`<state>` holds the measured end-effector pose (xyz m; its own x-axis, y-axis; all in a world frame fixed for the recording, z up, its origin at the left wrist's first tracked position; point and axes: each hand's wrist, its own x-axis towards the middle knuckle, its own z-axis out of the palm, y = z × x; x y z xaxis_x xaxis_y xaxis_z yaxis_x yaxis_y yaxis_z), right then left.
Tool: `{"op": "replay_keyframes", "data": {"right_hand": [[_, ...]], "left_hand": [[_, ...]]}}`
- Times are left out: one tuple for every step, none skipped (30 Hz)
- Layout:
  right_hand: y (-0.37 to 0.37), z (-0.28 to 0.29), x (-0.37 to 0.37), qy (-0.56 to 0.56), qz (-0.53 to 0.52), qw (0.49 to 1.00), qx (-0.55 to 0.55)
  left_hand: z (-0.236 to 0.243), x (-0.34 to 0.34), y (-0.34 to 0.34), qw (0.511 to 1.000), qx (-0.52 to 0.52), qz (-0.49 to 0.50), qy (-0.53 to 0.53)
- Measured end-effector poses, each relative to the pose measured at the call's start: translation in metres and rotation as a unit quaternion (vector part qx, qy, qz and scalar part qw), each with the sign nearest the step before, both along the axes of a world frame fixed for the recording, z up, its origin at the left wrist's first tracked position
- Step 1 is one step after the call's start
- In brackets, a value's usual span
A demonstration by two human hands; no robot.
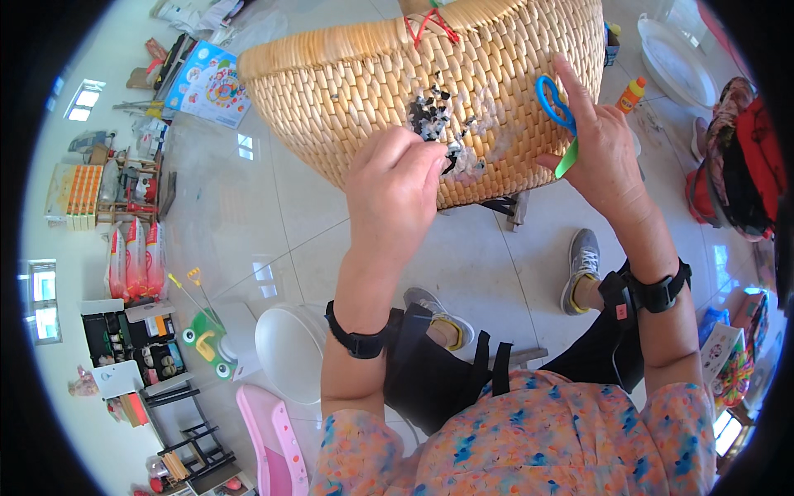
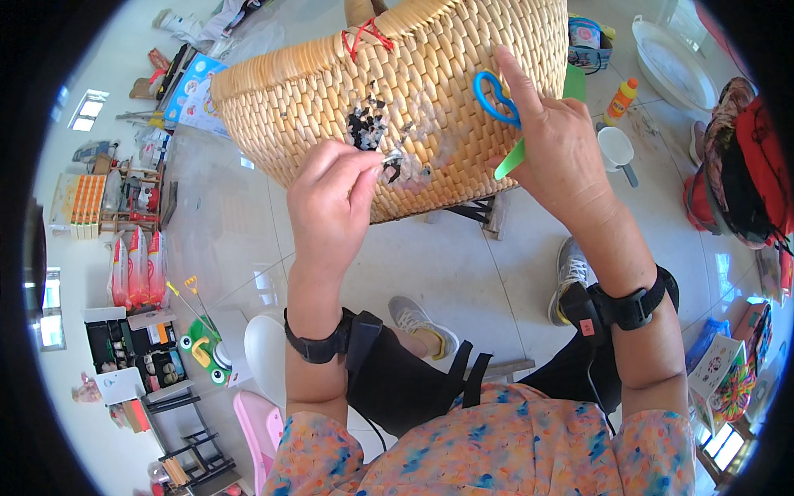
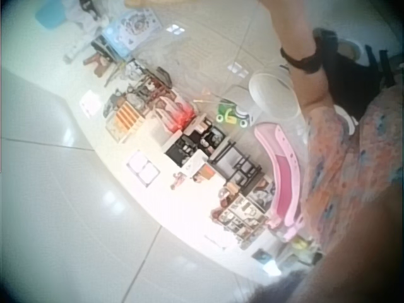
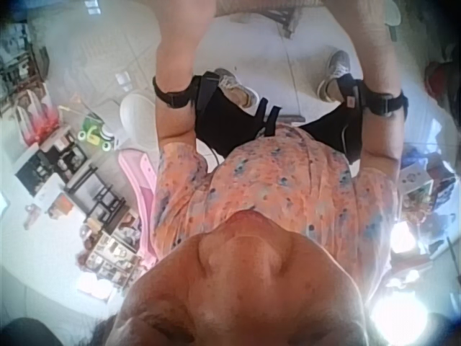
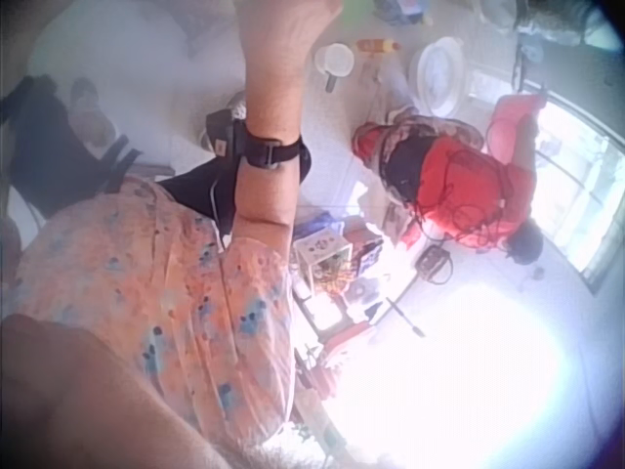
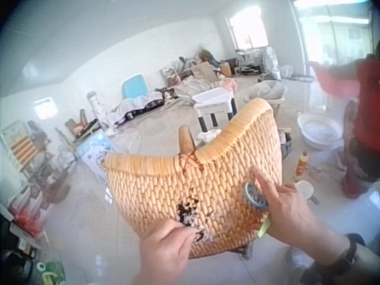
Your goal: The person repairs a woven basket by using a pair of scissors to cut and pull out damaged sections of the weave and then applies glue and replacement material by hand to the basket's side.
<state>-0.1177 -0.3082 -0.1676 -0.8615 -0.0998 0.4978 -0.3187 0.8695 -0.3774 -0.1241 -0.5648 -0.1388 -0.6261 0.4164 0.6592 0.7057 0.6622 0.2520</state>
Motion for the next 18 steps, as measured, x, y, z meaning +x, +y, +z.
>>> {"op": "replay_keyframes", "data": {"right_hand": [[0.0003,0.0002,-0.0001,0.001,0.000,1.000,0.002],[-0.0005,0.0003,0.0004,0.003,0.001,1.000,0.002],[-0.0008,0.0002,0.0003,0.002,0.000,1.000,0.001],[-0.0010,0.0000,-0.0003,0.004,-0.002,1.000,0.003],[-0.0011,0.0009,-0.0012,0.007,-0.003,1.000,0.006],[-0.0006,0.0007,-0.0014,0.007,-0.003,1.000,0.005],[0.0003,-0.0004,-0.0014,0.006,-0.002,1.000,0.008],[0.0013,-0.0019,-0.0017,0.003,-0.001,1.000,0.011],[0.0014,-0.0018,-0.0017,0.003,-0.001,1.000,0.011],[0.0013,-0.0011,-0.0015,-0.003,0.000,1.000,0.015],[0.0012,-0.0010,-0.0010,-0.008,-0.001,1.000,0.020],[0.0006,-0.0017,-0.0011,-0.009,-0.003,1.000,0.020],[-0.0002,-0.0030,-0.0017,0.004,-0.012,1.000,0.020],[-0.0013,-0.0027,-0.0020,0.019,-0.019,0.999,0.018],[-0.0010,-0.0022,-0.0017,0.019,-0.018,1.000,0.017],[-0.0001,-0.0019,-0.0013,0.005,-0.013,1.000,0.016],[0.0012,-0.0020,-0.0015,-0.009,-0.009,1.000,0.015],[0.0016,-0.0019,-0.0016,-0.009,-0.010,1.000,0.015]], "left_hand": [[0.0005,0.0011,0.0005,1.000,-0.012,-0.018,-0.018],[0.0028,0.0033,0.0018,1.000,-0.012,-0.019,-0.018],[0.0060,0.0056,0.0041,1.000,0.011,0.001,-0.015],[0.0075,0.0067,0.0054,0.999,0.033,0.021,-0.012],[0.0065,0.0051,0.0048,0.999,0.033,0.022,-0.011],[0.0039,0.0018,0.0035,0.999,0.024,0.019,0.010],[0.0031,0.0002,0.0023,0.999,0.014,0.017,0.030],[0.0029,0.0000,0.0018,0.999,0.014,0.017,0.030],[0.0030,0.0001,0.0010,1.000,-0.004,0.003,0.013],[0.0030,0.0006,0.0005,1.000,-0.022,-0.011,-0.003],[0.0034,0.0017,0.0008,1.000,-0.022,-0.013,-0.004],[0.0046,0.0035,0.0013,1.000,-0.019,-0.010,-0.004],[0.0050,0.0042,0.0019,1.000,-0.016,-0.007,-0.005],[0.0062,0.0046,0.0021,1.000,-0.017,-0.006,-0.005],[0.0071,0.0047,0.0027,1.000,-0.009,0.010,0.006],[0.0079,0.0049,0.0028,1.000,-0.002,0.025,0.017],[0.0069,0.0040,0.0021,1.000,-0.001,0.025,0.017],[0.0051,0.0029,0.0006,1.000,-0.024,0.009,0.006]]}}
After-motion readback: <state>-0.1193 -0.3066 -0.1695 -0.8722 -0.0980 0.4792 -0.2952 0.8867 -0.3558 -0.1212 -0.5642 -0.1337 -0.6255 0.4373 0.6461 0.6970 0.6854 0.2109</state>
